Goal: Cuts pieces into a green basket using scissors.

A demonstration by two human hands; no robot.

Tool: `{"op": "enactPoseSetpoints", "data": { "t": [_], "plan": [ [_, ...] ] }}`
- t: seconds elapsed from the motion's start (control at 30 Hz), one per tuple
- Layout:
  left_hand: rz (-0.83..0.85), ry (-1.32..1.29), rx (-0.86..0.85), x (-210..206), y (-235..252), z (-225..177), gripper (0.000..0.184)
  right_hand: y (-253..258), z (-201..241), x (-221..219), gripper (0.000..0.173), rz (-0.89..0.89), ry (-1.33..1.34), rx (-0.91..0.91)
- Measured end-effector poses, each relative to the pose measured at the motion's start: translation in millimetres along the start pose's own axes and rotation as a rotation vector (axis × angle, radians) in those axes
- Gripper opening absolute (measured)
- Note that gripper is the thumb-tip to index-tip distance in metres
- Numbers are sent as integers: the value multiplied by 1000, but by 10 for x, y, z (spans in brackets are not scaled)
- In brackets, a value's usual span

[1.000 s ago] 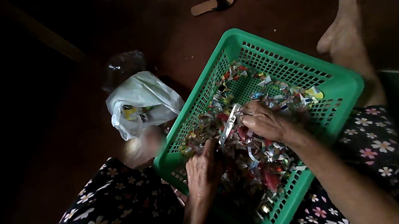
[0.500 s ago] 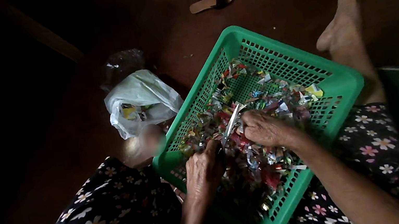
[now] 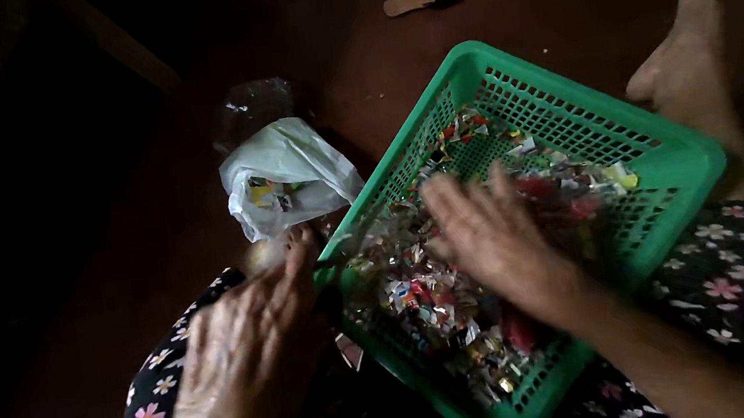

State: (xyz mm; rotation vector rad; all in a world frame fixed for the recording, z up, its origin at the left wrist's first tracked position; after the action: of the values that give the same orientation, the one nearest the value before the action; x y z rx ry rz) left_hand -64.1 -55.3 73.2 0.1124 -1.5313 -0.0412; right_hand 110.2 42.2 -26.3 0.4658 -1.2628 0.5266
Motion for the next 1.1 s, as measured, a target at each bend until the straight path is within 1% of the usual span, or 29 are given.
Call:
{"op": "enactPoseSetpoints", "data": {
  "t": [0.03, 0.07, 0.1, 0.13, 0.17, 0.2, 0.23, 0.3, 0.33, 0.43, 0.53, 0.57, 0.63, 0.7, 0.77, 0.8, 0.87, 0.97, 1.03, 1.1],
  "plan": [
    [-29, 2, -10, 68, 54, 52, 27, -1, 182, -200, 64, 12, 80, 102],
    [-55, 12, -23, 122, 120, 79, 22, -29, 345, -408, 56, 56, 151, 197],
    [-72, 32, -41, 155, 183, 87, 19, -71, 481, -598, 57, 175, 174, 286],
    [-64, 39, -56, 171, 242, 74, 17, -126, 568, -743, 54, 284, 176, 370],
    [-41, 34, -76, 165, 300, 45, 15, -172, 599, -830, 49, 393, 163, 430],
    [-4, 8, -106, 146, 361, 7, 15, -200, 570, -851, 43, 440, 141, 464],
    [39, -34, -142, 113, 420, -33, 16, -201, 484, -799, 37, 422, 159, 454],
    [100, -122, -235, -3, 535, -89, 18, -159, 143, -616, 24, 283, 262, 304],
    [117, -163, -271, -73, 597, -101, 19, -139, -79, -539, 21, 207, 278, 212],
    [139, -217, -345, -249, 779, -124, 23, -96, -637, -284, 29, 83, 366, -71],
    [157, -200, -361, -391, 882, -168, 29, -10, -833, 10, 27, 39, 593, -293],
    [183, -210, -367, -451, 900, -192, 33, -7, -857, 51, 22, 12, 687, -312],
    [224, -221, -400, -576, 911, -254, 42, -14, -866, 61, 19, -37, 873, -316],
    [239, -195, -435, -624, 908, -330, 50, -18, -800, 47, 16, -42, 1058, -364],
    [249, -190, -452, -621, 904, -393, 52, -22, -700, 53, 15, -43, 1181, -412],
    [252, -185, -452, -632, 898, -415, 52, -28, -662, 51, 15, -36, 1212, -436],
    [258, -161, -450, -657, 886, -458, 44, -53, -612, 46, 18, -40, 1241, -488],
    [89, -136, -533, -662, 853, -517, 32, -99, -578, 52, 21, -85, 1240, -553],
    [-15, -132, -578, -636, 842, -536, 25, -113, -588, 60, 22, -111, 1278, -553],
    [-71, -141, -602, -597, 838, -542, 16, -124, -600, 89, 22, -127, 1317, -558]
  ]
}}
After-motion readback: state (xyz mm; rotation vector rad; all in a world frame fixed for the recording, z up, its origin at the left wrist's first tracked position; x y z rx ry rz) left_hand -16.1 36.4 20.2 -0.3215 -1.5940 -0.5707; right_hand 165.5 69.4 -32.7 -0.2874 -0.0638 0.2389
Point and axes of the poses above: each hand's wrist, its own y-axis towards the middle knuckle, its own x-axis out of the back of the hand, z = x × y, the point moved 5 cm from there along y, towards the middle knuckle, and after that the axes turned 8 degrees about -z, right-handed, at the moved point
